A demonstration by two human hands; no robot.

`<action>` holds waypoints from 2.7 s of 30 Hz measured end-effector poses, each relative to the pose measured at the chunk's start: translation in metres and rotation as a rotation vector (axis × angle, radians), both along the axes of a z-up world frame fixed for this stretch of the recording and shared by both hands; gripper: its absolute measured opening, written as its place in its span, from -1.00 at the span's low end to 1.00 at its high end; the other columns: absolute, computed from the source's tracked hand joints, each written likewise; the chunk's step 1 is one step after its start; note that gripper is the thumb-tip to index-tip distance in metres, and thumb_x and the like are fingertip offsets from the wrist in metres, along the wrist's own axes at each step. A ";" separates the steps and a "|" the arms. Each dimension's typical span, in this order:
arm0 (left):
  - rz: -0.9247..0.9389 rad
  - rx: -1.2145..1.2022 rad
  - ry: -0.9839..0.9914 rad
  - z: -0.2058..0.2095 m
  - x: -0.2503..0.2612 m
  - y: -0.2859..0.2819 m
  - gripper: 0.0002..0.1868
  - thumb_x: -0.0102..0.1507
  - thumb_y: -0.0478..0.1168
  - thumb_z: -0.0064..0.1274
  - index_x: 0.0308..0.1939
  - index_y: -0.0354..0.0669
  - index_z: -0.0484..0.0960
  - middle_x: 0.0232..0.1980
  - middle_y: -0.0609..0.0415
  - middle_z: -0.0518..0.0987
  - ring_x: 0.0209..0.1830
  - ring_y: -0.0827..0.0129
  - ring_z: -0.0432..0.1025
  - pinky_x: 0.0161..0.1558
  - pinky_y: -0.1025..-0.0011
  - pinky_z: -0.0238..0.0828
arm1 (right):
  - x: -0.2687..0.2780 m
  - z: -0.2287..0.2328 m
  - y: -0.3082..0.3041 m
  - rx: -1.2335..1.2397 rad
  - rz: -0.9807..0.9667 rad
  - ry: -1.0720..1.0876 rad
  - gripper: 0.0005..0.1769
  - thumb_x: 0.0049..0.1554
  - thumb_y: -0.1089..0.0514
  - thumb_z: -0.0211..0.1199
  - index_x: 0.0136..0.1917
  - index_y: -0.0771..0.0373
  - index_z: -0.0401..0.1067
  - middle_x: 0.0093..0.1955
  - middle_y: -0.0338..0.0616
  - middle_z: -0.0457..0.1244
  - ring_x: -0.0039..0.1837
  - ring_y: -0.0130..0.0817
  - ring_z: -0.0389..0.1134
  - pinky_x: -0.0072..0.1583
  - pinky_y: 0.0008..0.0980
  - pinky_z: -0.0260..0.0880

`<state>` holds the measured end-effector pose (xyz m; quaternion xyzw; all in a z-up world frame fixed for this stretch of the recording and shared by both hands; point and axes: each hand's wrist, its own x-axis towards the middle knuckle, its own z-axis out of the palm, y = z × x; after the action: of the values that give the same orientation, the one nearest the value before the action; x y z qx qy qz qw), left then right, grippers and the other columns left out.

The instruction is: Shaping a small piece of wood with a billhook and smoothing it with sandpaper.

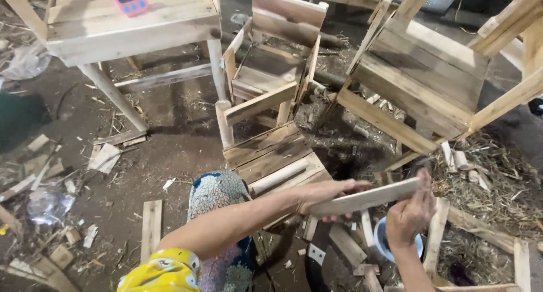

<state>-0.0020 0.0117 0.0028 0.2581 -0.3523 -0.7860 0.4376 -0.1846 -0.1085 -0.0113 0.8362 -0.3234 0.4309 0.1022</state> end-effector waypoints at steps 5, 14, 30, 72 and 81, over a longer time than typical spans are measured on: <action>0.234 0.194 0.136 0.000 -0.002 -0.001 -0.55 0.41 0.04 -0.38 0.12 -0.28 0.25 -0.60 0.13 0.52 -0.76 0.57 0.36 -0.81 0.69 0.33 | -0.011 0.011 -0.007 0.179 0.036 -0.114 -0.51 0.16 0.58 -0.12 0.33 0.47 0.31 -0.21 -0.05 0.27 -0.27 -0.31 0.04 -0.18 -0.44 0.07; 0.648 0.194 -0.078 -0.003 -0.002 -0.019 -0.63 0.13 -0.11 0.12 -0.07 -0.06 0.36 -0.19 0.04 0.36 -0.31 0.31 0.36 -0.41 0.42 0.43 | 0.012 0.012 0.024 -0.073 0.475 -0.122 -0.67 0.21 0.31 -0.14 0.11 0.46 0.39 0.20 0.28 0.20 0.23 0.15 0.24 0.17 -0.08 0.28; 0.645 0.361 0.043 -0.021 0.000 -0.022 -0.63 0.16 -0.22 -0.03 0.02 -0.15 0.28 -0.29 -0.09 0.49 -0.39 0.25 0.49 -0.39 0.36 0.54 | 0.016 -0.053 -0.023 -0.204 0.345 0.043 -0.75 0.20 0.19 0.06 0.07 0.26 0.49 0.16 0.15 0.28 0.10 0.03 0.33 0.11 -0.18 0.35; 0.550 0.073 -0.154 0.042 0.021 0.004 -0.55 0.15 0.15 0.01 -0.36 -0.21 0.56 -0.51 -0.06 0.56 -0.53 0.22 0.55 -0.44 0.38 0.49 | 0.055 -0.052 0.011 1.412 0.297 -0.624 -0.59 0.11 0.32 0.15 0.20 0.11 0.17 0.28 -0.05 0.03 0.27 -0.14 0.14 0.25 -0.11 0.24; 0.924 0.053 -0.191 0.017 0.063 -0.005 -0.30 0.10 0.23 0.18 0.18 -0.04 0.42 0.09 0.03 0.45 0.12 0.05 0.39 0.16 0.25 0.25 | 0.098 -0.126 0.004 1.110 0.097 -0.069 -0.70 -0.03 -0.01 0.34 0.01 -0.05 0.47 -0.11 -0.21 0.35 0.03 -0.21 0.37 0.04 -0.29 0.38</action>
<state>0.0605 0.0066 0.0194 0.4699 -0.2191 -0.4903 0.7005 -0.0867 -0.1050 -0.1373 0.7637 -0.4663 0.2273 -0.3842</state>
